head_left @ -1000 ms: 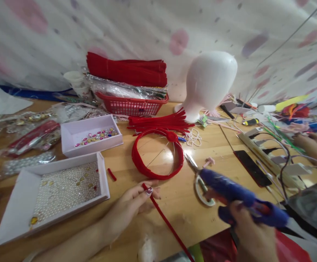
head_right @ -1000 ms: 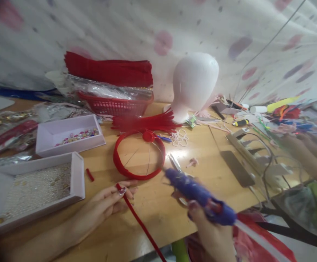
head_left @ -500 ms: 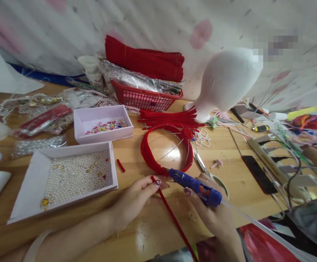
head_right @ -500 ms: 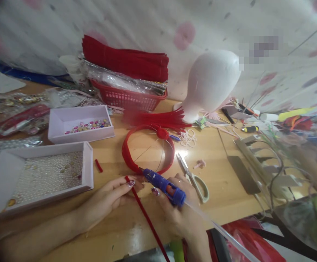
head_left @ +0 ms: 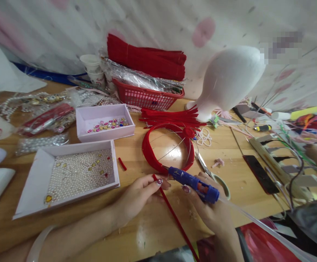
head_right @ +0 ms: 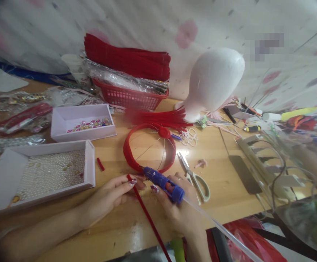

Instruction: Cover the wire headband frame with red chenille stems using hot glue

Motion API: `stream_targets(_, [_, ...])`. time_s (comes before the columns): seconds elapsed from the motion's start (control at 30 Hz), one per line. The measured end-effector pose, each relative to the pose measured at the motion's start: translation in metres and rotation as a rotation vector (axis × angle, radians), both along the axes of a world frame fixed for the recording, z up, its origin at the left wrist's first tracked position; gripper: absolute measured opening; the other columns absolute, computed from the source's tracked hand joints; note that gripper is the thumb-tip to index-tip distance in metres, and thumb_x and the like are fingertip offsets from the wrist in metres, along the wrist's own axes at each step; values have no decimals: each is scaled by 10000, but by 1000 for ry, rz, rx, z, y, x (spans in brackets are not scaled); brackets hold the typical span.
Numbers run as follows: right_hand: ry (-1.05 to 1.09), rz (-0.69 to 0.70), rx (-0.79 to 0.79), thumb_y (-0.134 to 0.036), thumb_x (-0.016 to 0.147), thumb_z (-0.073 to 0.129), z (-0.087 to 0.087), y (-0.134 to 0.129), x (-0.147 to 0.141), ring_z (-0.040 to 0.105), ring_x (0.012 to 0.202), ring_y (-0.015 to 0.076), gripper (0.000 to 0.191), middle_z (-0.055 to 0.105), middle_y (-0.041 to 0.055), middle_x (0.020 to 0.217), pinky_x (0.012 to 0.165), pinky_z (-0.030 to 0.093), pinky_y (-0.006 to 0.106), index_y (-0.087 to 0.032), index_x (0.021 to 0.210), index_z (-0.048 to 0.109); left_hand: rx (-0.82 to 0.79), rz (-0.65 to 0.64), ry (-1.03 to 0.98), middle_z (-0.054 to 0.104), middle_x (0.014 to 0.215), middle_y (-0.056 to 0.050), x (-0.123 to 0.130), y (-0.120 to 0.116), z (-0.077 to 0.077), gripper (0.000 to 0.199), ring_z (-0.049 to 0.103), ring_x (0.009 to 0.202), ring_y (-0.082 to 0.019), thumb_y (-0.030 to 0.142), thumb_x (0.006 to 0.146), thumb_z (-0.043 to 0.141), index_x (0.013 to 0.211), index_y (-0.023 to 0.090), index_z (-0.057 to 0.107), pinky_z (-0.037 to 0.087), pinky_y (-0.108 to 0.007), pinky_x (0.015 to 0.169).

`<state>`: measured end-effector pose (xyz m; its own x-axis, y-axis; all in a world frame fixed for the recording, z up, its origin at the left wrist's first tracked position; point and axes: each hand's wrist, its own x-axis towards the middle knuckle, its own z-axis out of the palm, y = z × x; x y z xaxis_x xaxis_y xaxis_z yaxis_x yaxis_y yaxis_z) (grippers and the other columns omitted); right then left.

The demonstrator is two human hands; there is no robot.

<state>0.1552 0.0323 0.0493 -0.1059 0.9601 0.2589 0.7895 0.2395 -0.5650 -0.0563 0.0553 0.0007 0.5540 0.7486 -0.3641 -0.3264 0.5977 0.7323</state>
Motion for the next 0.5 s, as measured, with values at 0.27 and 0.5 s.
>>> stream_targets(0.27, [-6, -2, 0, -441, 918, 637, 3, -1, 0, 482, 523, 119, 420, 470, -32, 599, 495, 365, 247, -214, 604, 476, -8, -4, 0, 758, 1034, -63, 1, 0, 1, 163, 673, 999, -182, 299, 916, 648, 948, 164, 735, 557, -313, 876])
stream_targets(0.5, [15, -8, 18, -422, 909, 655, 1, -4, 2, 476, 519, 117, 415, 460, -36, 593, 494, 368, 243, -217, 599, 470, -25, -1, 22, 755, 1020, -62, 1, 0, 2, 222, 671, 977, -195, 357, 866, 712, 979, 167, 737, 555, -326, 864])
